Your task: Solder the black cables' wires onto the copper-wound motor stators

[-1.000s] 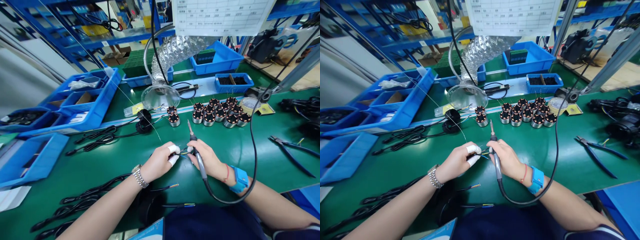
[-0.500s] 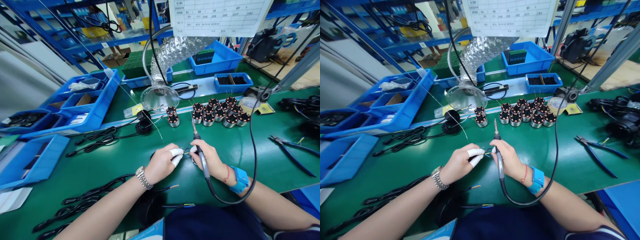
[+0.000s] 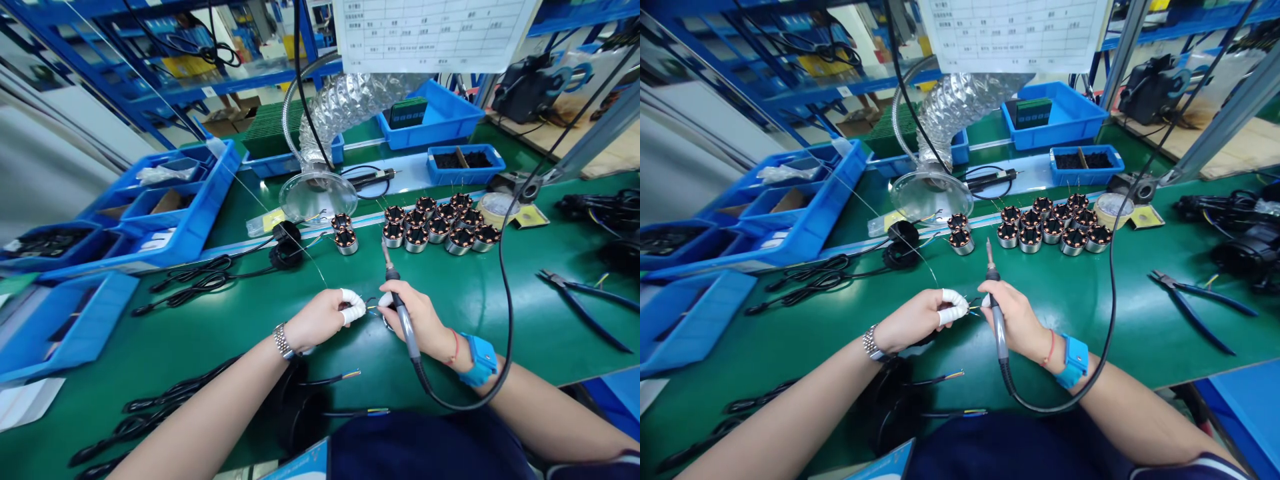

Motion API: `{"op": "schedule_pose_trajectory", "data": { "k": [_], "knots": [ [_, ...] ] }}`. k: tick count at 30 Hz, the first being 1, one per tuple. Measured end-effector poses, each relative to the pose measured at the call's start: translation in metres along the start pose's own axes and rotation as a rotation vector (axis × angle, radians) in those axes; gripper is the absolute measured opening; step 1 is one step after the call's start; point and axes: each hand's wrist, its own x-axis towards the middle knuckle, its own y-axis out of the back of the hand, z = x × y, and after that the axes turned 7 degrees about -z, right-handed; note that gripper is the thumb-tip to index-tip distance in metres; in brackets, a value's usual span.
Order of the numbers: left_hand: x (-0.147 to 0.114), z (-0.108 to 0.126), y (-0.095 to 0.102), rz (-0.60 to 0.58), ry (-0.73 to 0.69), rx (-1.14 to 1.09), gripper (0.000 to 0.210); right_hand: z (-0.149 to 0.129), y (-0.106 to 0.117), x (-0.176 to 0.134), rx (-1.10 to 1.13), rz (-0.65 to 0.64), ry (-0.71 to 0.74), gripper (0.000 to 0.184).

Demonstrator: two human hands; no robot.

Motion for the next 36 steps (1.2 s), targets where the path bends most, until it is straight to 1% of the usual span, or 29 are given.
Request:
{"op": "schedule_pose_trajectory", "data": {
  "k": [2,5,8,13,18,26,30,34,36],
  "knots": [
    [0.003,0.000,-0.004,0.044,-0.028,-0.072,0.020,-0.001,0.000,0.000,-0.005,-0.007,0.007,0.030],
    [0.005,0.001,-0.009,0.072,-0.054,-0.080,0.020,-0.001,0.000,0.000,-0.009,-0.012,0.009,0.030],
    [0.006,-0.002,-0.009,0.052,-0.049,-0.082,0.022,-0.001,0.001,0.000,0.011,-0.019,0.003,0.031],
    [0.006,-0.011,-0.007,0.047,-0.040,-0.152,0.022,-0.006,0.005,0.004,0.062,-0.051,-0.006,0.040],
    [0.005,-0.011,-0.008,0.055,-0.041,-0.169,0.022,-0.008,0.005,0.007,0.072,-0.095,-0.050,0.033],
    [0.005,-0.009,-0.007,0.060,0.010,-0.202,0.025,-0.006,0.007,0.007,0.122,-0.141,-0.101,0.032],
    [0.003,-0.009,-0.008,0.062,-0.016,-0.204,0.024,-0.010,0.004,0.010,0.082,-0.101,-0.101,0.032],
    [0.000,-0.008,-0.009,0.061,-0.066,-0.151,0.023,-0.014,-0.001,0.014,0.001,-0.034,-0.103,0.033],
    [-0.001,-0.010,-0.009,0.044,-0.072,-0.145,0.023,-0.015,-0.001,0.014,-0.011,-0.035,-0.100,0.034]
  ]
}}
